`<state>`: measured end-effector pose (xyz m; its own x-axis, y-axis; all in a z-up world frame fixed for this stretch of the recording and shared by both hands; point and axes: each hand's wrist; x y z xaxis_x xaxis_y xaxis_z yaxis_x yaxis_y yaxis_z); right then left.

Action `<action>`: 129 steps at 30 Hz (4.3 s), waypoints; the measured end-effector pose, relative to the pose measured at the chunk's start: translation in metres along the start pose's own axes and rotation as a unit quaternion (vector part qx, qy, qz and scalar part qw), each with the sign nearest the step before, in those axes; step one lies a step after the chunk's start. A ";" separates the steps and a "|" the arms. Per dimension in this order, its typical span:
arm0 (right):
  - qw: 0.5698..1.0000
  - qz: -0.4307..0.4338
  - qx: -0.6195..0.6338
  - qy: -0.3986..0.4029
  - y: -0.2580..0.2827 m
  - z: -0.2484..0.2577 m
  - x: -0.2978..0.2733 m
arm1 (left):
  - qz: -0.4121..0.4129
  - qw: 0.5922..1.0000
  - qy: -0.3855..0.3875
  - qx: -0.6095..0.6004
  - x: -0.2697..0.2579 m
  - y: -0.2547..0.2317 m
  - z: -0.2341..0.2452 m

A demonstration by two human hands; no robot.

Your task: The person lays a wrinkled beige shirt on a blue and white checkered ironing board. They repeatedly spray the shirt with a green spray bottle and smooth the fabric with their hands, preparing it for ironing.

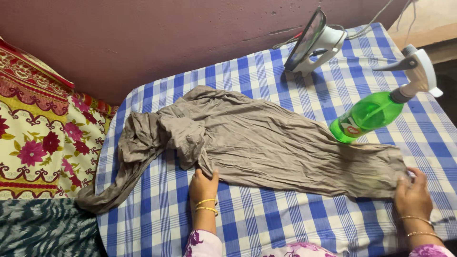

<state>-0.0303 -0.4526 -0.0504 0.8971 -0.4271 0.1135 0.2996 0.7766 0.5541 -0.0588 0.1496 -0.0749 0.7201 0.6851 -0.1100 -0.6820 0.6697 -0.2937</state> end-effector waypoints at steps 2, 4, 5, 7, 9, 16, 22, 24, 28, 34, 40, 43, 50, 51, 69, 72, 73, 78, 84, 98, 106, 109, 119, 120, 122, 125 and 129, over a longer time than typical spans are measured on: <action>0.997 0.081 0.002 0.019 0.002 0.012 0.012 | 0.011 0.997 0.036 -0.068 0.003 0.007 -0.002; 0.996 0.086 0.009 0.019 0.000 0.029 0.022 | 0.053 0.958 0.059 -0.276 -0.005 0.025 -0.006; 0.996 0.089 0.012 0.019 -0.003 0.037 0.024 | 0.074 0.922 0.071 -0.375 -0.012 0.035 -0.009; 0.996 0.081 0.008 0.042 -0.011 0.050 0.023 | 0.128 0.867 0.147 -0.459 -0.036 0.057 -0.015; 0.996 0.065 0.002 0.067 -0.020 0.060 0.019 | 0.103 0.871 0.173 -0.449 -0.070 0.081 -0.019; 0.988 -0.037 -0.090 0.119 -0.035 0.066 0.015 | 0.158 0.881 0.165 -0.414 -0.136 0.102 -0.034; 0.960 0.122 0.245 0.054 0.041 0.063 0.085 | 0.152 0.919 0.099 -0.351 -0.135 0.090 -0.020; 0.905 0.186 0.361 0.124 0.091 0.065 0.116 | 0.129 0.960 -0.011 -0.250 -0.142 0.077 -0.011; 0.821 0.261 0.443 0.249 0.194 0.072 0.154 | 0.026 0.948 -0.043 -0.316 -0.151 0.030 0.015; 0.763 0.288 0.494 0.301 0.266 0.092 0.161 | -0.281 0.934 -0.003 -0.222 -0.146 -0.086 0.035; 0.738 0.240 0.549 0.309 0.259 0.085 0.175 | -0.309 0.931 0.028 -0.191 -0.112 -0.166 0.003; 0.709 0.171 0.631 0.264 0.236 0.088 0.183 | -0.263 0.952 0.019 -0.155 -0.100 -0.178 -0.018; 0.790 0.254 0.472 0.296 0.203 0.101 0.187 | -0.195 0.975 0.004 -0.105 -0.103 -0.185 -0.032; 0.809 0.265 0.430 0.302 0.205 0.102 0.182 | -0.193 0.973 -0.011 -0.124 -0.104 -0.185 -0.031; 0.678 0.542 -0.043 0.495 0.294 0.032 0.037 | 0.070 0.946 -0.104 -0.298 -0.141 0.005 0.002; 0.713 0.522 -0.108 0.456 0.302 0.025 0.026 | 0.110 0.986 -0.125 0.012 -0.166 0.085 0.057; 0.726 0.509 -0.130 0.444 0.306 0.024 0.025 | 0.122 0.978 -0.155 0.064 -0.175 0.108 0.076; 0.773 0.484 -0.096 0.398 0.336 0.027 0.029 | 0.232 0.882 -0.217 0.349 -0.199 0.153 0.125; 0.786 0.480 -0.077 0.381 0.373 0.015 0.001 | 0.257 0.942 -0.053 0.208 -0.180 0.169 0.124; 0.698 0.551 0.036 0.456 0.406 0.026 -0.068 | 0.354 0.689 0.092 -0.625 0.030 0.094 0.009; 0.737 0.515 0.043 0.437 0.436 0.025 -0.087 | 0.015 0.728 -0.287 -0.622 -0.037 0.187 0.033; 0.751 0.505 0.042 0.423 0.453 0.004 -0.099 | 0.366 0.737 -0.174 -0.541 -0.088 0.220 0.036; 0.741 0.515 -0.049 0.429 0.464 -0.018 -0.138 | 0.164 0.891 -0.253 -0.339 -0.101 0.219 0.077; 0.730 0.541 0.001 0.418 0.460 -0.014 -0.138 | 0.121 0.912 -0.271 -0.284 -0.091 0.205 0.087; 0.716 0.550 0.010 0.431 0.455 -0.010 -0.145 | -0.008 0.922 -0.338 -0.187 -0.070 0.177 0.110; 0.700 0.509 -0.106 0.489 0.451 -0.006 -0.155 | -0.072 0.951 -0.272 -0.125 -0.049 0.115 0.118; 0.676 0.533 -0.082 0.503 0.442 -0.004 -0.162 | -0.120 0.993 0.002 0.012 -0.078 0.040 0.086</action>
<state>-0.0423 -0.0383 0.1729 0.3743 0.8819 -0.2866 -0.7325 0.4707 0.4918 -0.1533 0.1484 0.0037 0.8632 0.5030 -0.0437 -0.4928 0.8205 -0.2898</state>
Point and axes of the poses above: each hand's wrist, its own x-axis towards the middle knuckle, its own z-axis out of the back of the hand, y = z × x, and after that the axes turned 8 degrees about x, right-handed
